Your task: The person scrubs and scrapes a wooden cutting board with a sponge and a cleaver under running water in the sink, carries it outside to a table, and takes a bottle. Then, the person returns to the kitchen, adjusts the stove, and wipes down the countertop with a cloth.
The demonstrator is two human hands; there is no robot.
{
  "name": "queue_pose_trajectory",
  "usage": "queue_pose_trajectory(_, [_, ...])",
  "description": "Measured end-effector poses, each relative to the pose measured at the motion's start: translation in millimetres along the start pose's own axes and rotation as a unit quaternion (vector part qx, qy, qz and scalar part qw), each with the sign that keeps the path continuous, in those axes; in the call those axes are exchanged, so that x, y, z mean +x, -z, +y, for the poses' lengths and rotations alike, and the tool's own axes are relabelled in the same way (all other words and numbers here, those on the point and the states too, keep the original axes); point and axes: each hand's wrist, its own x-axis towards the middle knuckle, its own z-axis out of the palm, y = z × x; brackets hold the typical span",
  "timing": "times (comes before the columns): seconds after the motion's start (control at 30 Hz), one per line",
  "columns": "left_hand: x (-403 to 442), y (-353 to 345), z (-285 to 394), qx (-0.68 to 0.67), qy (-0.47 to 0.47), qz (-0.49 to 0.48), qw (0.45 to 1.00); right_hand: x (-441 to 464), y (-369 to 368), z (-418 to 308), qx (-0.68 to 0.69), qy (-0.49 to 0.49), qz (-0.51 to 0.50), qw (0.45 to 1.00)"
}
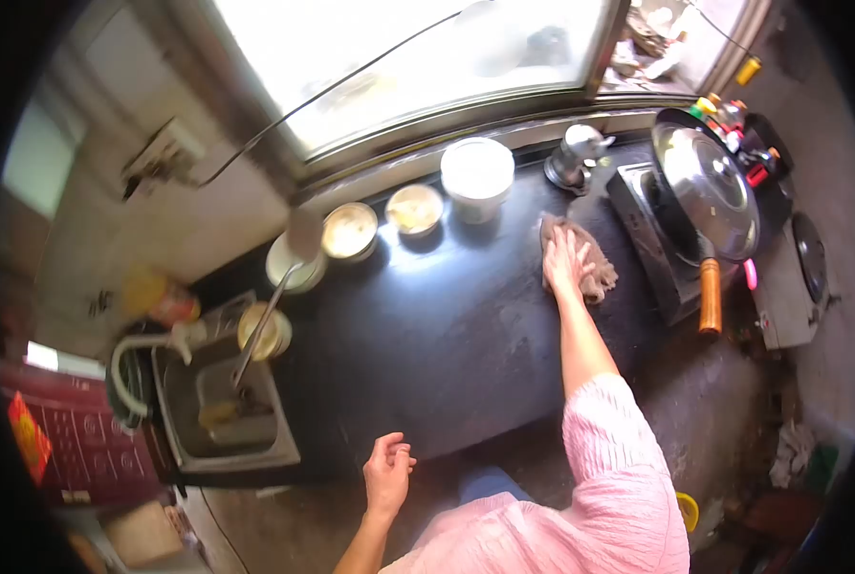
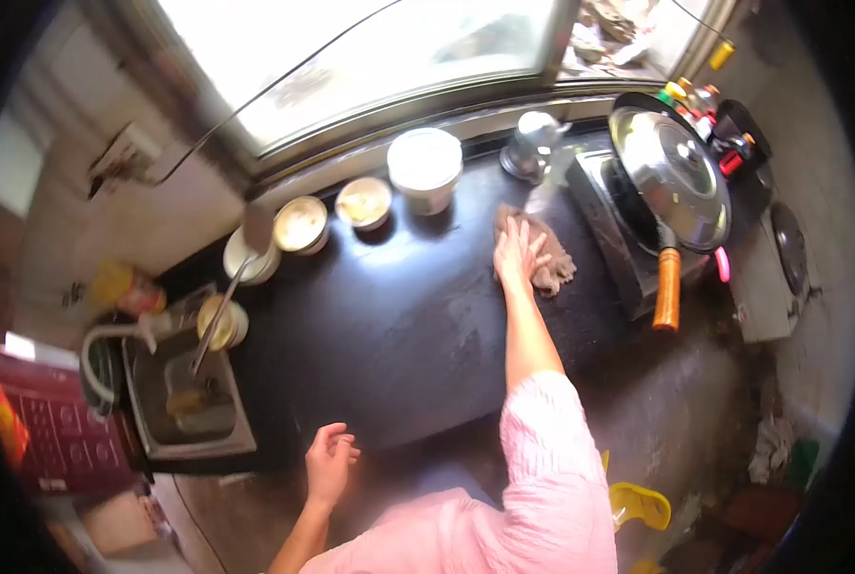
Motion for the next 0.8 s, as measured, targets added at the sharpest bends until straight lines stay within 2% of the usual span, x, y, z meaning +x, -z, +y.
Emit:
queue_pose_trajectory(0.03, [-13.6, 8.4, -13.7, -0.009, 0.007, 0.023, 1.000, -7.8, -5.0, -26.6, 0.006, -0.016, -0.044, 0.999])
queue_pose_trajectory(0.1, [-42.3, 22.7, -36.0, -0.032, 0.016, 0.059, 0.998, -59.3, -15.6, -67.2, -0.027, 0.077, -0.097, 0.992])
queue_pose_trajectory(0.2, [-81.0, 28.1, -64.4, -0.071, 0.019, 0.085, 0.994, -199.3, -17.4, -115.9, -0.062, 0.271, -0.064, 0.958])
queue_pose_trajectory(0.23, [-90.0, 26.9, -72.7, -0.078, 0.018, 0.082, 0.993, -247.5, -8.4, -127.0, -0.009, 0.327, -0.081, 0.941])
queue_pose_trajectory(0.27, [-99.5, 23.8, -79.4, -0.085, 0.016, 0.075, 0.993, -292.9, -23.9, -129.6, 0.031, 0.383, -0.076, 0.920])
queue_pose_trajectory(0.37, [-123.8, 15.5, -85.8, -0.079, -0.011, 0.059, 0.995, -389.3, -40.6, -114.0, -0.007, 0.583, -0.174, 0.793])
queue_pose_trajectory(0.4, [-128.9, 14.6, -90.0, -0.085, -0.012, 0.055, 0.995, -400.7, -29.7, -100.7, 0.045, 0.600, -0.159, 0.783])
queue_pose_trajectory(0.5, [-147.4, 14.9, -109.7, -0.102, -0.011, 0.037, 0.994, -378.8, -0.9, -40.9, 0.079, 0.526, -0.163, 0.831])
queue_pose_trajectory(0.53, [-151.8, 16.0, -117.7, -0.105, 0.006, 0.035, 0.994, -357.9, 3.4, -11.1, 0.044, 0.508, -0.109, 0.853])
queue_pose_trajectory(0.63, [-161.6, 20.2, -145.4, -0.101, 0.041, 0.038, 0.993, -285.8, 40.1, 73.7, -0.020, 0.359, -0.070, 0.930])
queue_pose_trajectory(0.73, [-166.8, 19.2, -161.2, -0.080, 0.073, 0.053, 0.993, -208.8, 71.0, 129.5, -0.079, 0.162, -0.146, 0.973])
queue_pose_trajectory(0.8, [-160.4, 9.2, -182.7, -0.063, 0.071, 0.054, 0.994, -162.6, 93.9, 144.9, -0.075, 0.115, -0.192, 0.972])
